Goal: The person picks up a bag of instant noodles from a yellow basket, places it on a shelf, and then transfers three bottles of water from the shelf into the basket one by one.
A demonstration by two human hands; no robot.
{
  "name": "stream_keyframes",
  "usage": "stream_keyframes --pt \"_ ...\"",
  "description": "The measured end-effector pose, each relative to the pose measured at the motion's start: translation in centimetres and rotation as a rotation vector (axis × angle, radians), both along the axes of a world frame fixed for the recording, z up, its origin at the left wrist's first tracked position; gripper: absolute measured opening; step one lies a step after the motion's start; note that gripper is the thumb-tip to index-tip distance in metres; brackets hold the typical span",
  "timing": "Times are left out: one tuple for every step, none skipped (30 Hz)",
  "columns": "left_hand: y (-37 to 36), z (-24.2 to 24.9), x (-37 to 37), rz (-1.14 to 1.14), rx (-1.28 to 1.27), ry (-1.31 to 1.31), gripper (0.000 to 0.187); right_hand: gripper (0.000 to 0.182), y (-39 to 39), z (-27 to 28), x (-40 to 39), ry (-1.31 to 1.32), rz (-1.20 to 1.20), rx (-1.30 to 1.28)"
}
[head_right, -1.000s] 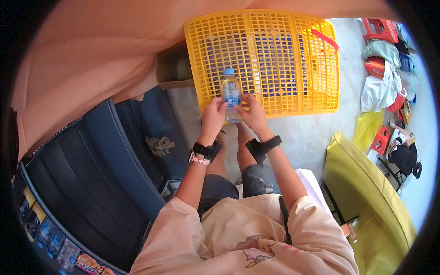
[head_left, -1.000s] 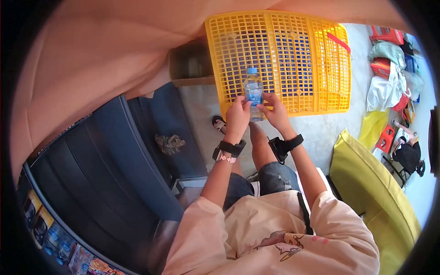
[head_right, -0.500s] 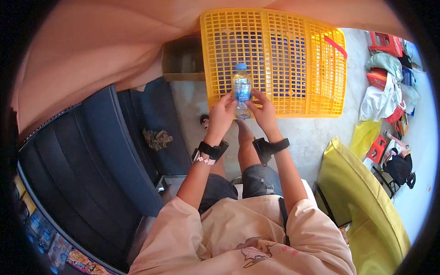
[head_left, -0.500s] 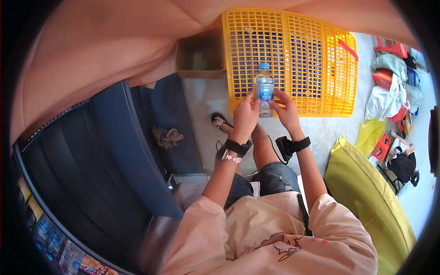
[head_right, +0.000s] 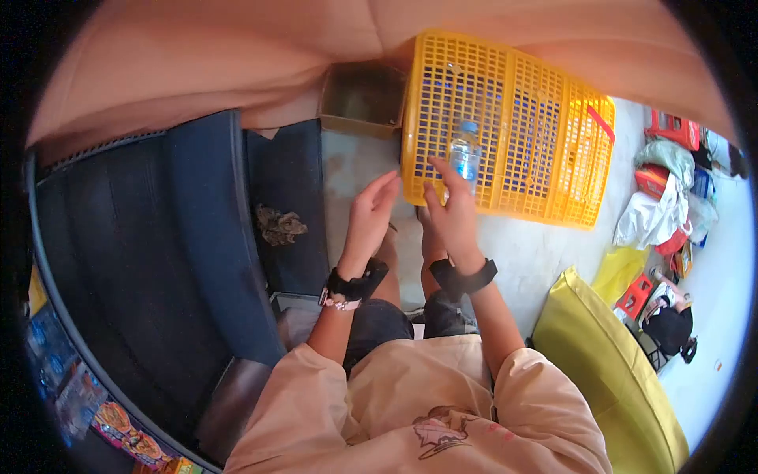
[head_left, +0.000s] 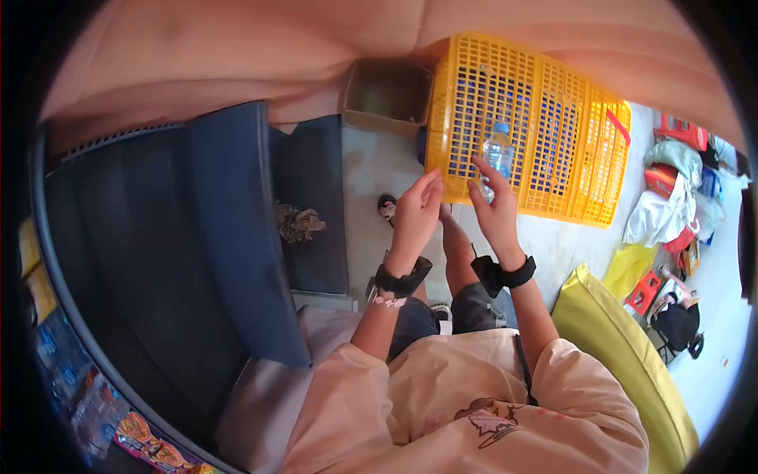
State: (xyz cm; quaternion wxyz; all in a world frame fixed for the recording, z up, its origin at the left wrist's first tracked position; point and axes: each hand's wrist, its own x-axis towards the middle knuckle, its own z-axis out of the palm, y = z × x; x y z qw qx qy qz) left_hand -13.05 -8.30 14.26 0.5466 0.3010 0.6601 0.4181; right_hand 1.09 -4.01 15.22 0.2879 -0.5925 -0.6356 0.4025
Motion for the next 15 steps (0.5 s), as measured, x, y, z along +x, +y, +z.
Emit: stream_keyframes --pt "-0.1 1.4 -0.9 0.018 0.015 0.006 0.031 0.037 0.1 1.2 -1.2 0.054 0.029 -0.028" --pt "-0.2 3.4 -1.9 0.063 0.037 0.013 0.031 0.036 0.2 2.6 -2.6 0.110 0.059 -0.054" --pt "-0.3 5.4 -2.9 0.107 0.057 0.020 0.032 0.036 0.2 4.0 -3.9 0.114 0.086 -0.054" --pt "-0.7 7.2 -3.9 0.124 0.069 0.031 0.032 0.036 0.2 5.4 -5.2 0.125 0.105 -0.043" --pt "-0.9 8.9 -4.9 0.159 0.130 0.048 0.032 0.036 0.3 6.7 -6.5 0.176 0.145 -0.065" --pt "-1.2 10.7 -6.0 0.194 0.195 0.067 0.033 0.035 0.3 8.0 -8.0 0.229 0.188 -0.083" --pt "-1.6 12.7 -6.8 0.216 0.214 0.087 0.033 0.034 0.2 9.4 -9.5 0.270 0.219 -0.028" --pt "-2.2 14.8 -7.5 0.290 0.268 0.066 0.033 0.034 0.1 10.9 -10.8 0.290 0.247 -0.011" --pt "-2.9 16.9 -8.4 0.361 0.325 0.048 0.033 0.034 -0.2 12.3 -12.3 0.324 0.299 0.000" --pt "-3.6 19.0 -9.3 0.386 0.348 0.079 0.033 0.033 -0.4 13.9 -13.8 0.359 0.355 0.013" --pt "-4.4 21.2 -10.0 0.417 0.404 0.165 0.034 0.032 -0.8 15.8 -15.3 0.388 0.389 0.022" --pt "-5.5 23.0 -10.7 0.449 0.454 0.249 0.035 0.032 -1.2 17.8 -16.6 0.407 0.425 0.036" --pt "-6.6 24.6 -11.3 0.490 0.526 0.297 0.035 0.032 -1.8 19.9 -17.8 0.418 0.472 0.040" --pt "-7.7 26.3 -12.0 0.522 0.538 0.327 0.035 0.031 -2.4 21.6 -19.2 0.431 0.520 0.042" --pt "-8.7 27.8 -12.6 0.610 0.615 0.406 0.035 0.030 -3.1 22.8 -20.5 0.452 0.576 0.111"
